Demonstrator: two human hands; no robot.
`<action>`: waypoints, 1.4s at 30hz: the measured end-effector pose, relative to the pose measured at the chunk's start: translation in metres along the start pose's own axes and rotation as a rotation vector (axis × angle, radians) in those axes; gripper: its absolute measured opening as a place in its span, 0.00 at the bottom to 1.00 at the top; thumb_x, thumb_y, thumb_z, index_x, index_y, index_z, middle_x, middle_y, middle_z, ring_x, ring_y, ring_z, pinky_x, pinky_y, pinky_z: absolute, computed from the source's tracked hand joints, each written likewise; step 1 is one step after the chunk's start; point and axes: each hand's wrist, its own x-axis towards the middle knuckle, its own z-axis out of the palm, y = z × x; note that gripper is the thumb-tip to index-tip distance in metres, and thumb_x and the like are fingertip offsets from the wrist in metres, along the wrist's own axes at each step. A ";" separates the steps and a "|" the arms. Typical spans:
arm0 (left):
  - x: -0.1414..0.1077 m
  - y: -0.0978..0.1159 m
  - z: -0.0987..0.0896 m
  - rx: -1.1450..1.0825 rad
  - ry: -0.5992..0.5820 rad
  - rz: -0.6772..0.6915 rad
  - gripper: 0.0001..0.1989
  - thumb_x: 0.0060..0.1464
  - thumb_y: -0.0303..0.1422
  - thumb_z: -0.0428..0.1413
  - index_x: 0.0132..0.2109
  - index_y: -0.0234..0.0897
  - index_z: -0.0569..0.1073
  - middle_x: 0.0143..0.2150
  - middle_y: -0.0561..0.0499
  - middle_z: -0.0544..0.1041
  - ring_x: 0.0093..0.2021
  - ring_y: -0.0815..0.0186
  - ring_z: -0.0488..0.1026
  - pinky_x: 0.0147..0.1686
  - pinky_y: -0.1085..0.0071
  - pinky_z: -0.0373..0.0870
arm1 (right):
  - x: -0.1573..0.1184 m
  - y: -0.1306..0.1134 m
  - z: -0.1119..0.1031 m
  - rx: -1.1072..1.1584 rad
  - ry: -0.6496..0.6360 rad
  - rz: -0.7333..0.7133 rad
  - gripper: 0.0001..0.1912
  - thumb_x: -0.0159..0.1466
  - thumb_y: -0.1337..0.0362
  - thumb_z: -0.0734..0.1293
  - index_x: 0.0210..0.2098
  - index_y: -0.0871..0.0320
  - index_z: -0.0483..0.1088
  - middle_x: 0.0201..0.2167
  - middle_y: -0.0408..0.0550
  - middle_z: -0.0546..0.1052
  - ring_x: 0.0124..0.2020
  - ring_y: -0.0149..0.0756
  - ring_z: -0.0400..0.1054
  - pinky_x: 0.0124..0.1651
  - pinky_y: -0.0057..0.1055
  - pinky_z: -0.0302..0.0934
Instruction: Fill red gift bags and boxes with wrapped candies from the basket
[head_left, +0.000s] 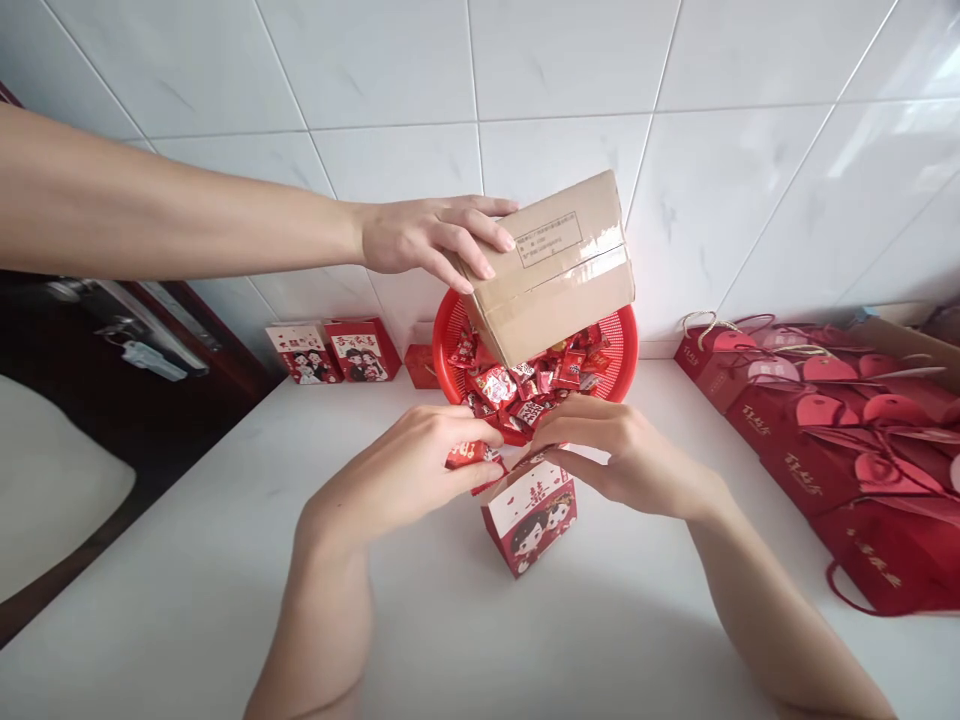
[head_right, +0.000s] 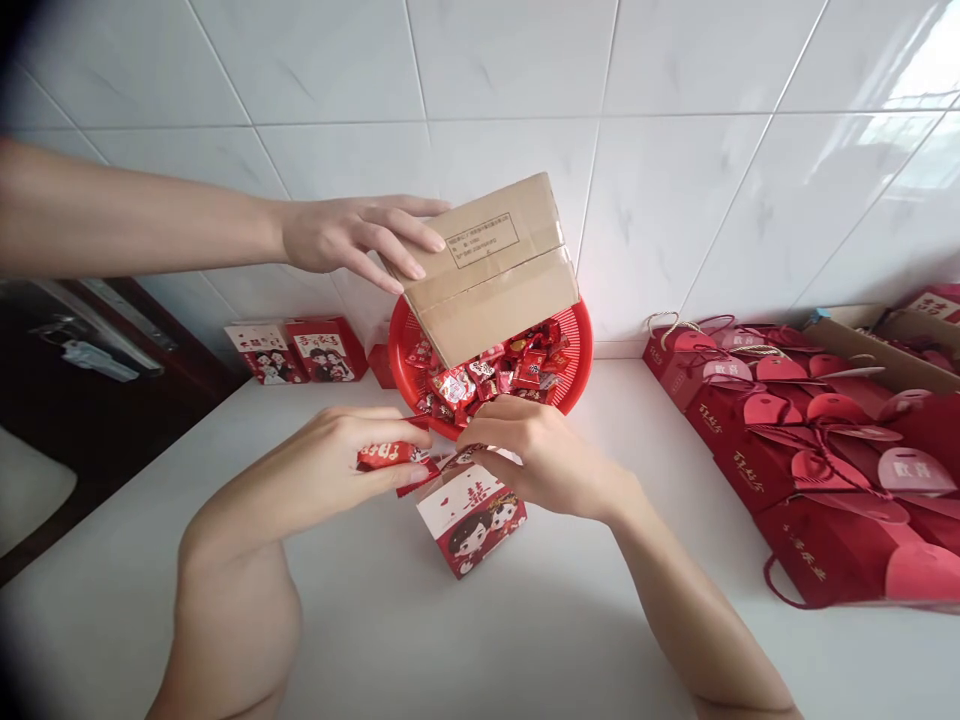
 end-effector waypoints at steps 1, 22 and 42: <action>0.001 0.000 0.001 -0.011 -0.013 -0.014 0.08 0.59 0.34 0.59 0.43 0.49 0.82 0.41 0.56 0.83 0.39 0.64 0.78 0.38 0.73 0.71 | 0.000 0.000 0.000 -0.006 -0.009 -0.006 0.11 0.72 0.70 0.62 0.46 0.57 0.76 0.39 0.52 0.80 0.40 0.38 0.74 0.41 0.36 0.69; 0.009 -0.006 0.009 0.102 0.025 -0.069 0.11 0.53 0.28 0.57 0.40 0.45 0.82 0.38 0.51 0.82 0.37 0.58 0.79 0.36 0.69 0.71 | 0.002 0.006 0.009 0.060 -0.176 -0.002 0.12 0.71 0.71 0.61 0.44 0.58 0.76 0.36 0.51 0.80 0.36 0.36 0.73 0.37 0.32 0.67; 0.007 -0.002 0.007 -0.030 0.222 0.046 0.14 0.58 0.36 0.61 0.51 0.42 0.81 0.44 0.50 0.82 0.41 0.62 0.79 0.41 0.69 0.75 | -0.002 -0.009 0.006 0.002 0.005 0.165 0.08 0.69 0.61 0.67 0.46 0.56 0.73 0.35 0.49 0.78 0.33 0.36 0.72 0.36 0.32 0.67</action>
